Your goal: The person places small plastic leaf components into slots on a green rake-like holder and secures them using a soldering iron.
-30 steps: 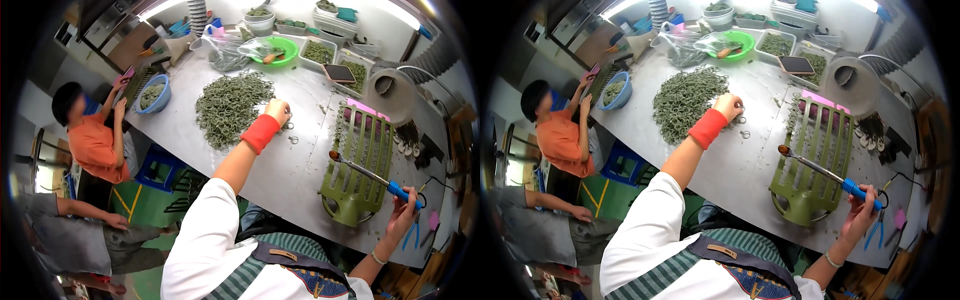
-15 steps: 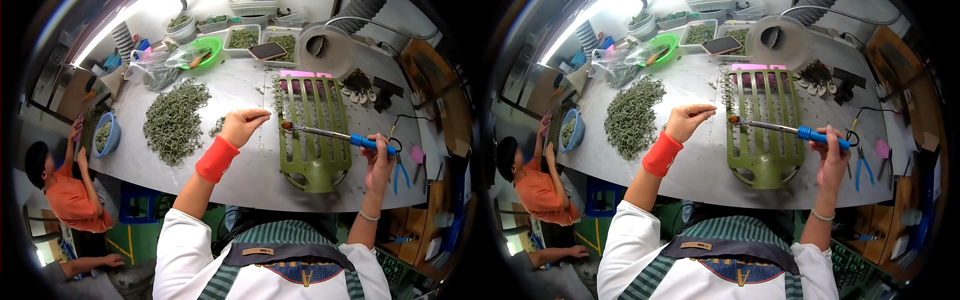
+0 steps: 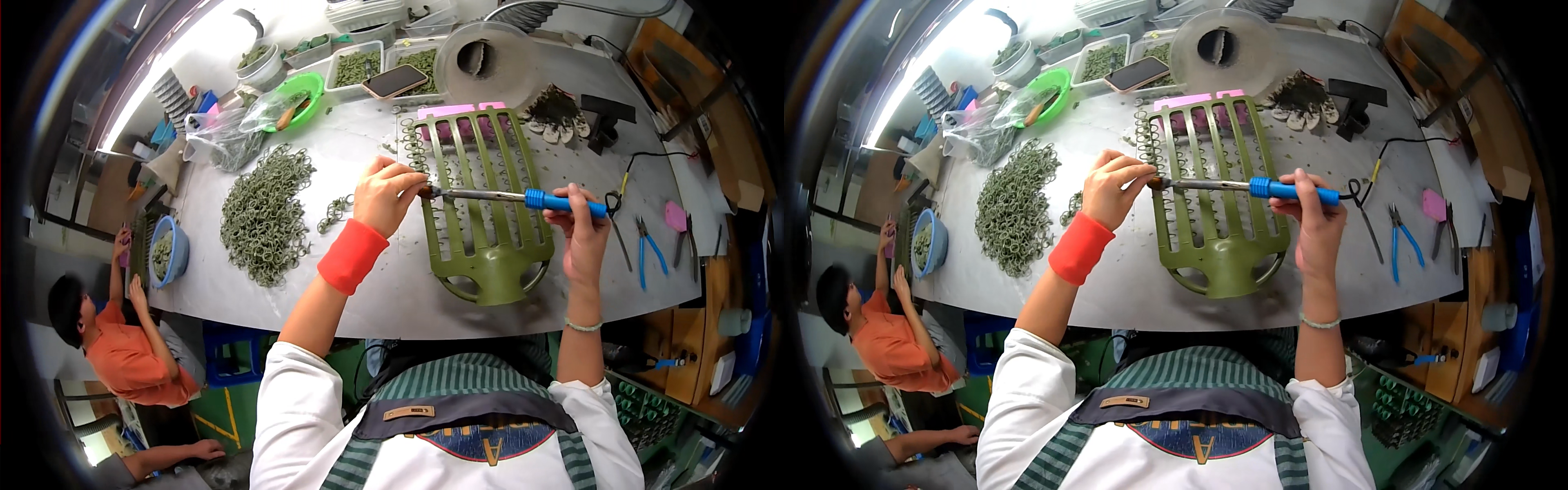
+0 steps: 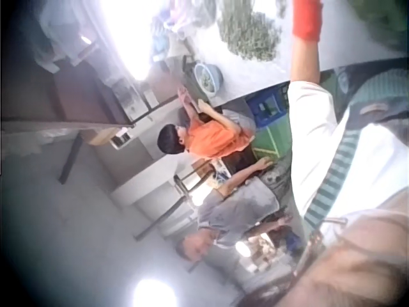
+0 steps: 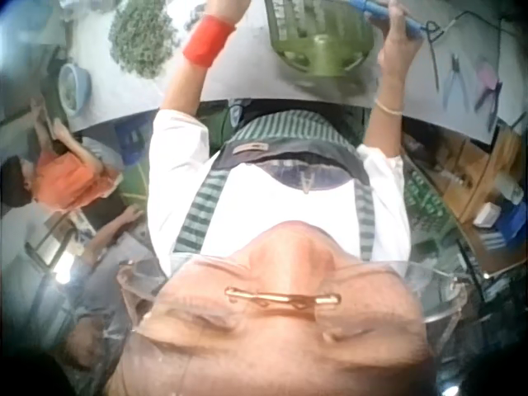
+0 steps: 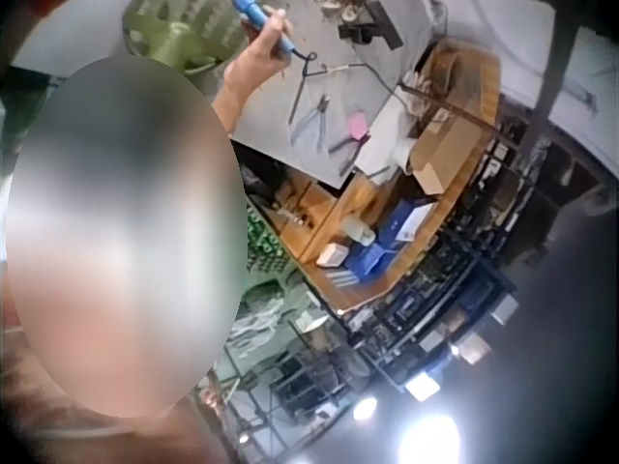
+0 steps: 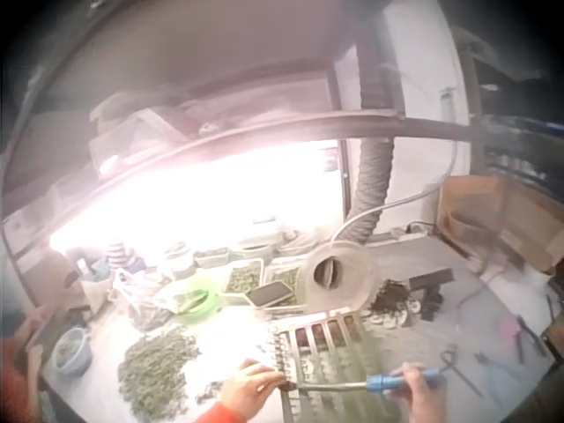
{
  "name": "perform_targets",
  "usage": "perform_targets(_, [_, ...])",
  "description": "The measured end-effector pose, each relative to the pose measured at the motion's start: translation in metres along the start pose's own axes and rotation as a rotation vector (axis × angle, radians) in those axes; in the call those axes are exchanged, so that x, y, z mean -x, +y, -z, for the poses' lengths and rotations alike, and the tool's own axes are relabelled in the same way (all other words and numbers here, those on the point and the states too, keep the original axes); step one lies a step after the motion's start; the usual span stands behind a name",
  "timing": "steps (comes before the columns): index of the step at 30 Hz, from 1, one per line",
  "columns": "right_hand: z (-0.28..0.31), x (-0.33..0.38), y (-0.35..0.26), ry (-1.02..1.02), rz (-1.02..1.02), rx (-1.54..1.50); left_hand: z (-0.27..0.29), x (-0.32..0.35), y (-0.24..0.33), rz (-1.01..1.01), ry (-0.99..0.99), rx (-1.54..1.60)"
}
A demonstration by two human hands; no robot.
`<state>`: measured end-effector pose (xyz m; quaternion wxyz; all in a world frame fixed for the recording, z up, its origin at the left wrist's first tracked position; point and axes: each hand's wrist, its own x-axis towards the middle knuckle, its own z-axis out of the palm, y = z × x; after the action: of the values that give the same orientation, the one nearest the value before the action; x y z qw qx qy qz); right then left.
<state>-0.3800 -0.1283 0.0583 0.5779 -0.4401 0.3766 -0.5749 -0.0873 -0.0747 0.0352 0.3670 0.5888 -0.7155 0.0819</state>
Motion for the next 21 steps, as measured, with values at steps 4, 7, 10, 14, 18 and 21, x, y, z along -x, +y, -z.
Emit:
perform_targets(4, [-0.003, -0.002, 0.002, -0.01, -0.008, 0.009, -0.004, -0.002, 0.0, -0.027, -0.018, -0.036])
perform_targets(7, [0.003, 0.0, -0.012, 0.006, 0.024, 0.064, -0.006, 0.006, -0.005, -0.016, -0.004, -0.036])
perform_targets(10, [0.01, 0.003, -0.019, 0.027, 0.034, 0.067, 0.0, 0.004, -0.006, 0.004, 0.044, 0.042])
perform_targets(14, [0.011, 0.011, -0.022, 0.045, 0.004, 0.054, 0.037, 0.034, -0.035, 0.566, -0.055, 0.104])
perform_targets(18, [0.003, 0.013, -0.02, 0.024, -0.009, 0.051, 0.047, 0.087, -0.057, 0.473, -0.268, -0.405])
perform_targets(21, [0.013, 0.014, -0.023, 0.026, -0.009, 0.024, 0.036, 0.085, -0.07, 0.385, -0.249, -0.252])
